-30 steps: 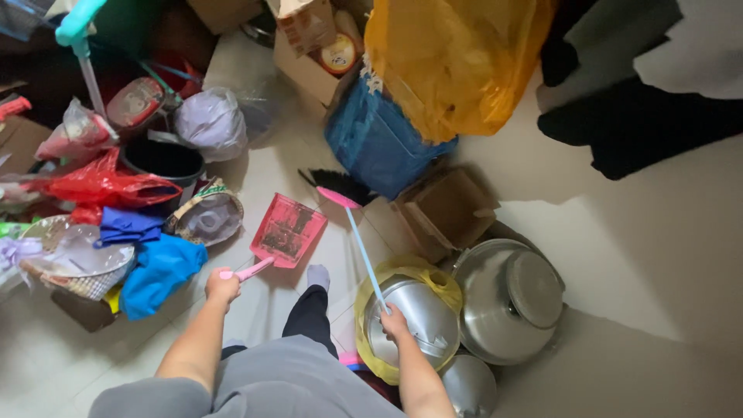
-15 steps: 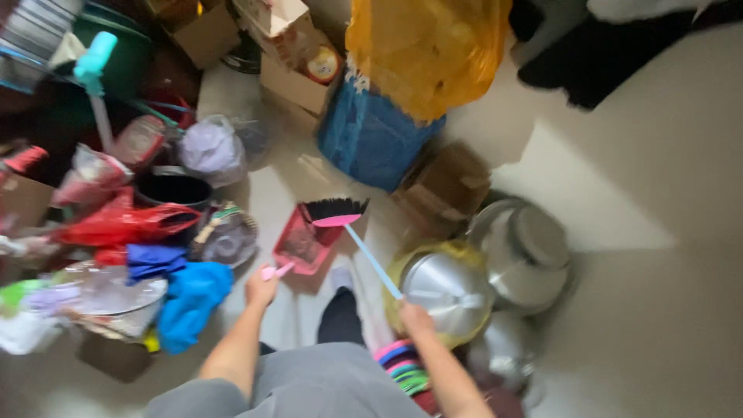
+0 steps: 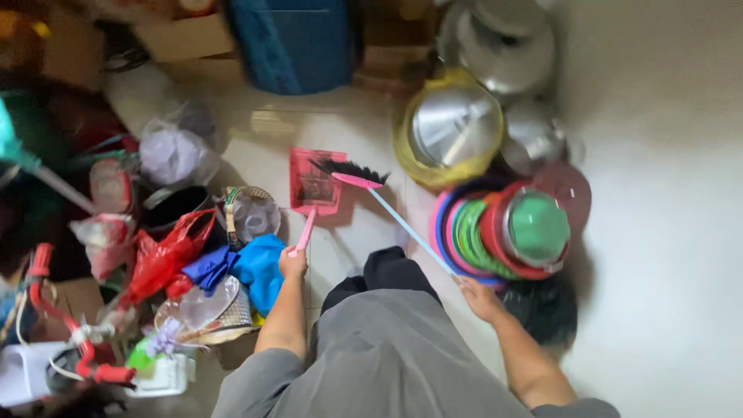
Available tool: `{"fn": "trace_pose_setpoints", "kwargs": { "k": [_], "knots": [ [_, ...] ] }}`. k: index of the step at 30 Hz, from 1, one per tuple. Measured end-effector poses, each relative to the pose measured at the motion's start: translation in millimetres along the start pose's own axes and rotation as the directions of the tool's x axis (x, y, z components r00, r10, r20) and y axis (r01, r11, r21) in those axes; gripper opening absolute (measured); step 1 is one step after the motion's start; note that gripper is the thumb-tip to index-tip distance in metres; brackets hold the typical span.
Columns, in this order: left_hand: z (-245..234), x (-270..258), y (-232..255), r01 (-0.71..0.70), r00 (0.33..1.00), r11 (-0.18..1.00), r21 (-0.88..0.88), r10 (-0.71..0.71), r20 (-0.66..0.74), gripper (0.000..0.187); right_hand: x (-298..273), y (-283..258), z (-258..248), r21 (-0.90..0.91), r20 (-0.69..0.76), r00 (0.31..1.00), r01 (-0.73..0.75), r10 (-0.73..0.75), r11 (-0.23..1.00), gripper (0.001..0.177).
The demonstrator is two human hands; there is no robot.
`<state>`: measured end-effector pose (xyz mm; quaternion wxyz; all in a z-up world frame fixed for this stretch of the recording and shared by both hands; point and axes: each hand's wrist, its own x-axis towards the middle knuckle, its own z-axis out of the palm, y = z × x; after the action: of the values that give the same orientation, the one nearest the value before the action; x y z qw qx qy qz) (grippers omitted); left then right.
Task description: Sweeping the floor of a cluttered room using a broom and a pink dustpan.
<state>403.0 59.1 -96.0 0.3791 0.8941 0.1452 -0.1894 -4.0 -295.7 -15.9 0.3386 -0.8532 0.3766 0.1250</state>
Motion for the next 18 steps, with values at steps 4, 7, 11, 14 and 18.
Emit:
{"fn": "trace_pose_setpoints", "kwargs": {
  "k": [4, 7, 11, 14, 18],
  "knots": [
    [9, -13, -6, 0.239, 0.949, 0.946, -0.22, -0.18, 0.258, 0.034, -94, -17, 1, 0.023, 0.056, 0.969, -0.242, 0.241, 0.97, 0.043],
    [19, -25, -3, 0.356, 0.86, 0.873, -0.333, -0.168, 0.481, 0.04, -142, -23, 14, 0.091, 0.051, 0.955, -0.297, 0.293, 0.951, 0.041],
    [25, -41, -27, 0.275, 0.8, 0.941, -0.199, -0.109, 0.591, 0.05, -193, -56, 29, 0.284, 0.295, 0.755, -0.654, 0.585, 0.701, 0.044],
    [29, -54, -41, 0.194, 0.831, 0.949, -0.248, -0.025, 0.556, 0.049, -234, -55, 55, 0.313, 0.289, 0.745, -0.667, 0.601, 0.677, 0.048],
    [33, -88, -47, 0.101, 0.893, 0.935, -0.34, 0.065, 0.445, 0.037, -312, -37, 96, 0.417, 0.274, 0.688, -0.715, 0.672, 0.562, 0.053]
  ]
}}
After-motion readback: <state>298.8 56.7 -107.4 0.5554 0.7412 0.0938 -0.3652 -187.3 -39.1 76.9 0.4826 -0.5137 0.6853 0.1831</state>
